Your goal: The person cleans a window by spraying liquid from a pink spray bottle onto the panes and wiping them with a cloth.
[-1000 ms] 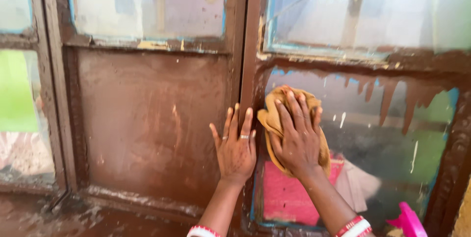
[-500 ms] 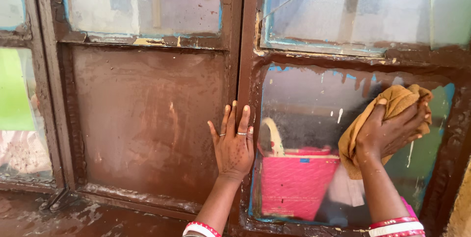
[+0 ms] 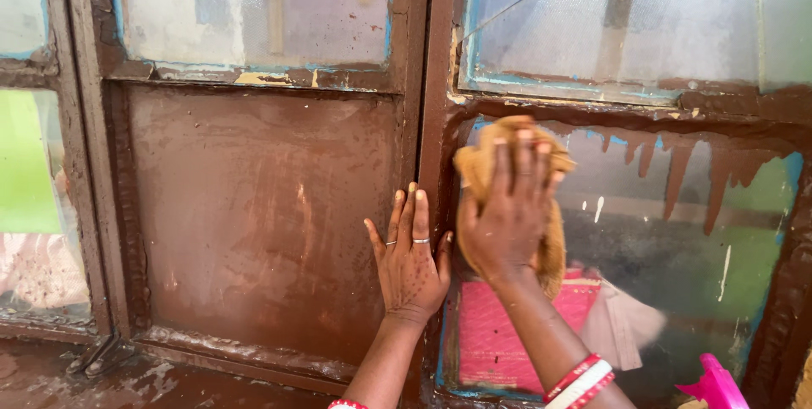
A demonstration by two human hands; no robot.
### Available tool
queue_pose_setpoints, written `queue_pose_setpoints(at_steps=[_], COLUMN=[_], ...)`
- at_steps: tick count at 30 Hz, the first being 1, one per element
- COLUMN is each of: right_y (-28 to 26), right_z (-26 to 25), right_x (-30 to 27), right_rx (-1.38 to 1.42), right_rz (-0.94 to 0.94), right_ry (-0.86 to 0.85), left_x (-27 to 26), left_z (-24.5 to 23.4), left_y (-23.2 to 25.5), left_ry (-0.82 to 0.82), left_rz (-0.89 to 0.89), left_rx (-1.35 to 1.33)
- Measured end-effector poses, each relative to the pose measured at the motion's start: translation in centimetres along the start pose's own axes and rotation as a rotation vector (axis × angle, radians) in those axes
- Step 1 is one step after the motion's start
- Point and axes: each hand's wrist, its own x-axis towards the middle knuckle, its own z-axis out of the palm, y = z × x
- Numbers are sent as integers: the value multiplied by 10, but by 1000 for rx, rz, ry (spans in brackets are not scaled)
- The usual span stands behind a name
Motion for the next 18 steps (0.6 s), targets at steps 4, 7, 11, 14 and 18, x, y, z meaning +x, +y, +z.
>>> queue_pose_setpoints(at_steps=[4,7,11,14,18], right_y=[-7,9,40,74,119], right_z=[-16,-31,-34,-37,-40], right_x=[-17,-43,-57,-47,-27], right_rx=[121,184,75,-30,-28], right_rz=[-121,-255,-373,-331,-71], right_ry=[-35,-121,-215,-217,-55], left_x=[-1,-3,-5,-5,-6], left_z=[1,3,5,7,9], left_y=[-2,-3,-4,-5,-7], left_ry=[-32,-12,10,31,19], left_rz=[-5,14,30,37,34], left_rx=[25,11,24,39,70])
